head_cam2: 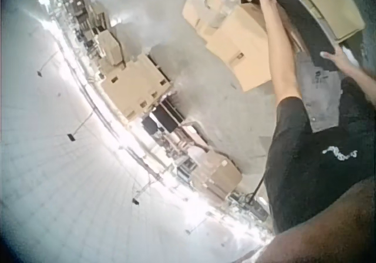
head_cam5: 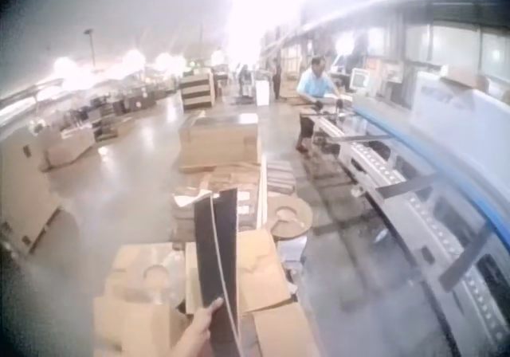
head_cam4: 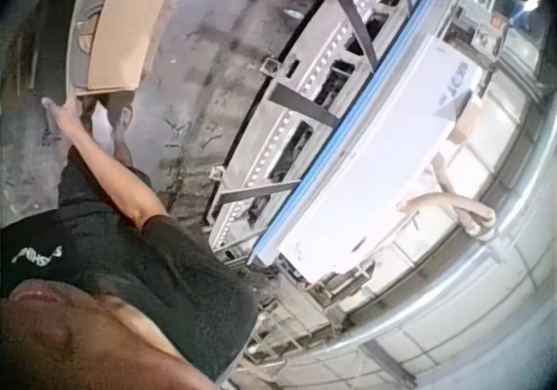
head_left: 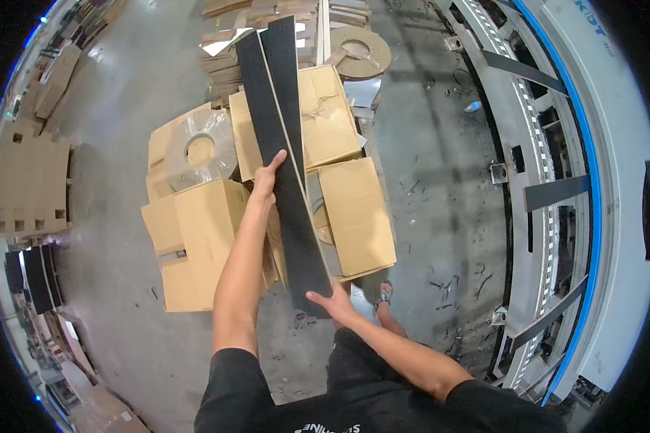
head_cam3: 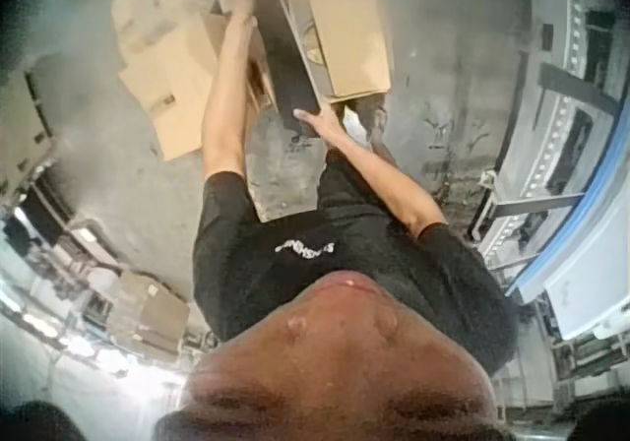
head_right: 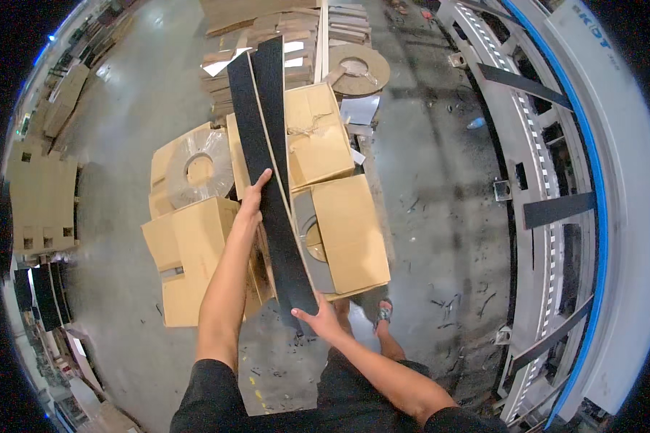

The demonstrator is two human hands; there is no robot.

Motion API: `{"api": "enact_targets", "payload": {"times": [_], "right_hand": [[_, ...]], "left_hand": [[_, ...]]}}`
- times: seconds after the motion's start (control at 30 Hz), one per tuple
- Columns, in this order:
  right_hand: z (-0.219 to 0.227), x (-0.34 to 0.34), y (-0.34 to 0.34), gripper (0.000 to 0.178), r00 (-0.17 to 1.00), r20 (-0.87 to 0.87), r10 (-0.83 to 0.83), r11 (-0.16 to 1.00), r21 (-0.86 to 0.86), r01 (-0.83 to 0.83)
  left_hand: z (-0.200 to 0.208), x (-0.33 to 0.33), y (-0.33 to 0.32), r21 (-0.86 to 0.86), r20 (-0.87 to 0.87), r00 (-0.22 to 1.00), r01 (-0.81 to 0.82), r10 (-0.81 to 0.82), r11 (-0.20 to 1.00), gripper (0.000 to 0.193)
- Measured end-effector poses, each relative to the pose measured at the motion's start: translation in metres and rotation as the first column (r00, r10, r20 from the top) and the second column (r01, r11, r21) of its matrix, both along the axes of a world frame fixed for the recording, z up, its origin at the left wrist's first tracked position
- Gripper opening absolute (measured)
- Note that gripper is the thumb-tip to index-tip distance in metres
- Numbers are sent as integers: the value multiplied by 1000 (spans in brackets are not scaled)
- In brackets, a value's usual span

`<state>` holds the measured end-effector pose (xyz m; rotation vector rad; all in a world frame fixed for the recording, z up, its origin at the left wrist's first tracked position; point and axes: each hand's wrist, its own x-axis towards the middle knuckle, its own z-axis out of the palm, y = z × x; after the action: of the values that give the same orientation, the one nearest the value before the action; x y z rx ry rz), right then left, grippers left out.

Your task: The person organizes and stacks wooden panels by hand, moving them from a workspace onto a stack and arranging thin black strips onto the panels.

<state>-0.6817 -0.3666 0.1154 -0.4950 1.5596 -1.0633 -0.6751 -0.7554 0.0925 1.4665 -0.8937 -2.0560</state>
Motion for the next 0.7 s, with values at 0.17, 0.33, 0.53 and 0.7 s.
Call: {"api": "enact_targets", "payload": {"times": [0.17, 0.33, 0.53, 0.7], "right_hand": [[21, -28, -33, 68, 939, -317, 131, 989, 109, -101], [32, -44, -48, 77, 752, -620, 223, 949, 314, -23], [28, -65, -91, 69, 634, -743, 214, 959, 284, 9], [-37, -66, -120, 66, 574, -772, 273, 929, 367, 52]], "left_hand": [[-76, -14, -22, 114, -117, 993, -11, 25, 993, 69], [-92, -60, -11, 279, -281, 954, -18, 100, 960, 52], [-116, -66, -36, 390, -475, 879, 172, 37, 905, 76], [-189, -49, 46, 443, -471, 879, 163, 74, 882, 96]]}}
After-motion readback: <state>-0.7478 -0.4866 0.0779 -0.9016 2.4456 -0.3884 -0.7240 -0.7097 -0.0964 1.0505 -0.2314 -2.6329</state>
